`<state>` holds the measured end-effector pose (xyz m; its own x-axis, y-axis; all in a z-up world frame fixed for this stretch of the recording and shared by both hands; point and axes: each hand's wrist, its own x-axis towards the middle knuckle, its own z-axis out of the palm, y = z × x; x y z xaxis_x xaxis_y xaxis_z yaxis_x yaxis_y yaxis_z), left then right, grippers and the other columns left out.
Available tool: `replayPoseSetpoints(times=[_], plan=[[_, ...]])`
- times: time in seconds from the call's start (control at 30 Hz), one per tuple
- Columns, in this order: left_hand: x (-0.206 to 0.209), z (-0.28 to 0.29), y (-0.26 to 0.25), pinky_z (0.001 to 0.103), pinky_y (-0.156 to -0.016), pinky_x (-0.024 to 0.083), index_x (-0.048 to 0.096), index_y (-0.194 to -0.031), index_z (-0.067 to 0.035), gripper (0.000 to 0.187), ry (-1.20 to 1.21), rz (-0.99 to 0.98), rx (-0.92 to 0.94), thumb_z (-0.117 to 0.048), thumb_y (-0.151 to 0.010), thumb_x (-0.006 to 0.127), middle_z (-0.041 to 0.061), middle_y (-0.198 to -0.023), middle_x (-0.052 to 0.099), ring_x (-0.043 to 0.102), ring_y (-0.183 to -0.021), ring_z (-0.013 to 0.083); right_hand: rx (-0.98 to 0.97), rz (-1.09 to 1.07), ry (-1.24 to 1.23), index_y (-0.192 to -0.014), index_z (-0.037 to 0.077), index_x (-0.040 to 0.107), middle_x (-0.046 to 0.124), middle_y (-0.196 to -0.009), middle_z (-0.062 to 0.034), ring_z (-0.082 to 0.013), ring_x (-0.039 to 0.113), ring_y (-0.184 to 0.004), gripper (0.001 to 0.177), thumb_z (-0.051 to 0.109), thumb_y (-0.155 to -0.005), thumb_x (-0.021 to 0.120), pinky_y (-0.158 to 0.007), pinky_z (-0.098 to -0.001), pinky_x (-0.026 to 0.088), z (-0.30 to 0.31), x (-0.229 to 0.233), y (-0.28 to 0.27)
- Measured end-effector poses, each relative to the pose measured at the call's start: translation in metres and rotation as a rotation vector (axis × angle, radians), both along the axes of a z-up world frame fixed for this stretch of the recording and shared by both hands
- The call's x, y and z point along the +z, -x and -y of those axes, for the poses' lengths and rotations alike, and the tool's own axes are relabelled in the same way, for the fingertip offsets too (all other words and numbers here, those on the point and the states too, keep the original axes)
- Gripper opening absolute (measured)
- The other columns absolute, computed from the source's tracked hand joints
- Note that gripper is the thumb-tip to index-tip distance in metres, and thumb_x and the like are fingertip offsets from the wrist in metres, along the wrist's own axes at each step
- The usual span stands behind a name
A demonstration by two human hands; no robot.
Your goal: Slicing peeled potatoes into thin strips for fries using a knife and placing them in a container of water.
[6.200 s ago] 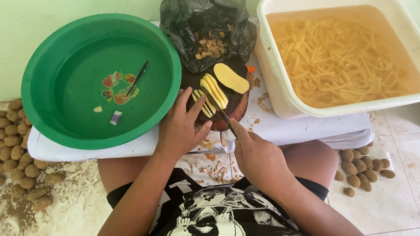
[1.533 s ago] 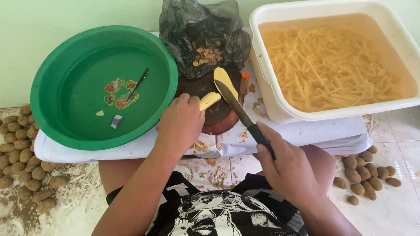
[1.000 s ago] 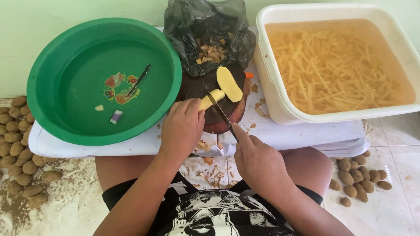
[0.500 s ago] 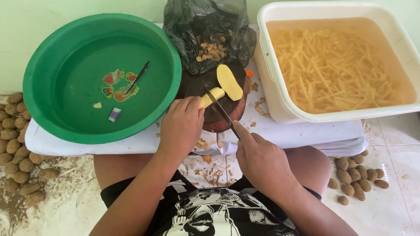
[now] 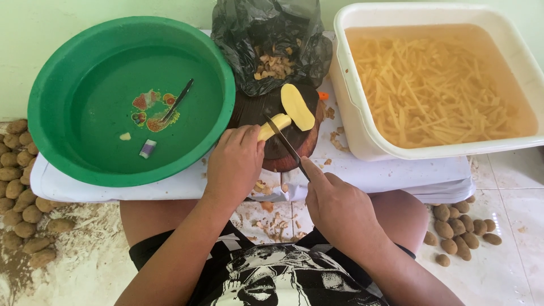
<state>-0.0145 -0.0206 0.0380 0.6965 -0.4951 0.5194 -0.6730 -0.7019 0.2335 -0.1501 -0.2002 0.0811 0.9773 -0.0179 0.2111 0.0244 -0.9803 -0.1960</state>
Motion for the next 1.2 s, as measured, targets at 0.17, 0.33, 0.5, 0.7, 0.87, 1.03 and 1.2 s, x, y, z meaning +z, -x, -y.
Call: replayPoseSetpoints(times=[0.17, 0.33, 0.5, 0.7, 0.87, 1.03, 1.2], plan=[[0.000, 0.000, 0.000, 0.037, -0.085, 0.056, 0.066, -0.122, 0.001, 0.030, -0.010, -0.004, 0.009, -0.014, -0.097, 0.071, 0.015, -0.113, 0.072, 0.065, -0.100, 0.0269, 0.002, 0.004, 0.025, -0.143, 0.017, 0.059, 0.053, -0.060, -0.0006, -0.0291, 0.051, -0.040, 0.048, 0.015, -0.095, 0.057, -0.032, -0.0427, 0.043, 0.000, -0.004, 0.000], [0.001, 0.001, -0.001, 0.036, -0.086, 0.056, 0.066, -0.122, 0.001, 0.029, -0.020, 0.012, 0.008, -0.015, -0.097, 0.070, 0.014, -0.112, 0.072, 0.065, -0.100, 0.0264, -0.005, -0.064, -0.020, -0.147, 0.018, 0.055, 0.053, -0.060, -0.0034, -0.0336, 0.052, -0.041, 0.052, 0.016, -0.095, 0.055, -0.034, -0.0473, 0.043, 0.003, -0.022, -0.002], [0.002, -0.001, 0.002, 0.039, -0.083, 0.056, 0.066, -0.119, 0.001, 0.030, -0.008, -0.013, 0.013, -0.012, -0.094, 0.073, 0.014, -0.110, 0.072, 0.065, -0.098, 0.0286, 0.037, 0.021, 0.266, -0.144, 0.018, 0.059, 0.050, -0.059, 0.0028, -0.0232, 0.047, -0.034, 0.062, 0.013, -0.082, 0.063, -0.026, -0.0400, 0.038, 0.004, -0.053, 0.000], [-0.006, 0.002, -0.004, 0.038, -0.083, 0.057, 0.069, -0.114, 0.001, 0.027, -0.009, 0.029, 0.028, -0.017, -0.094, 0.072, 0.017, -0.100, 0.070, 0.070, -0.089, 0.0288, 0.023, -0.155, 0.318, -0.142, 0.025, 0.054, 0.074, -0.078, -0.0072, -0.0245, 0.077, -0.062, 0.052, 0.022, -0.090, 0.059, -0.053, -0.0375, 0.063, -0.001, -0.024, 0.002], [0.010, 0.001, 0.004, 0.039, -0.084, 0.057, 0.068, -0.119, 0.002, 0.027, -0.007, 0.006, 0.010, -0.015, -0.098, 0.068, 0.019, -0.104, 0.070, 0.070, -0.093, 0.0309, -0.045, -0.335, 0.125, -0.144, 0.024, 0.052, 0.076, -0.082, -0.0108, -0.0283, 0.078, -0.069, 0.047, 0.025, -0.097, 0.051, -0.059, -0.0404, 0.064, 0.003, 0.002, -0.007], [0.004, -0.004, -0.007, 0.043, -0.099, 0.056, 0.066, -0.123, 0.002, 0.026, 0.033, 0.121, -0.119, -0.002, -0.097, 0.066, 0.020, -0.118, 0.068, 0.067, -0.114, 0.0357, -0.126, -0.382, -0.189, -0.143, 0.018, 0.055, 0.077, -0.078, -0.0137, -0.0279, 0.077, -0.062, 0.045, 0.023, -0.098, 0.049, -0.053, -0.0334, 0.061, 0.003, 0.016, -0.011], [-0.002, -0.004, -0.009, 0.045, -0.103, 0.058, 0.062, -0.125, 0.001, 0.032, 0.040, 0.094, -0.128, 0.004, -0.094, 0.069, 0.020, -0.123, 0.063, 0.063, -0.122, 0.0393, -0.092, -0.288, -0.269, -0.142, 0.012, 0.056, 0.076, -0.080, -0.0152, -0.0289, 0.077, -0.062, 0.044, 0.019, -0.099, 0.050, -0.051, -0.0349, 0.059, 0.002, 0.017, -0.010]])
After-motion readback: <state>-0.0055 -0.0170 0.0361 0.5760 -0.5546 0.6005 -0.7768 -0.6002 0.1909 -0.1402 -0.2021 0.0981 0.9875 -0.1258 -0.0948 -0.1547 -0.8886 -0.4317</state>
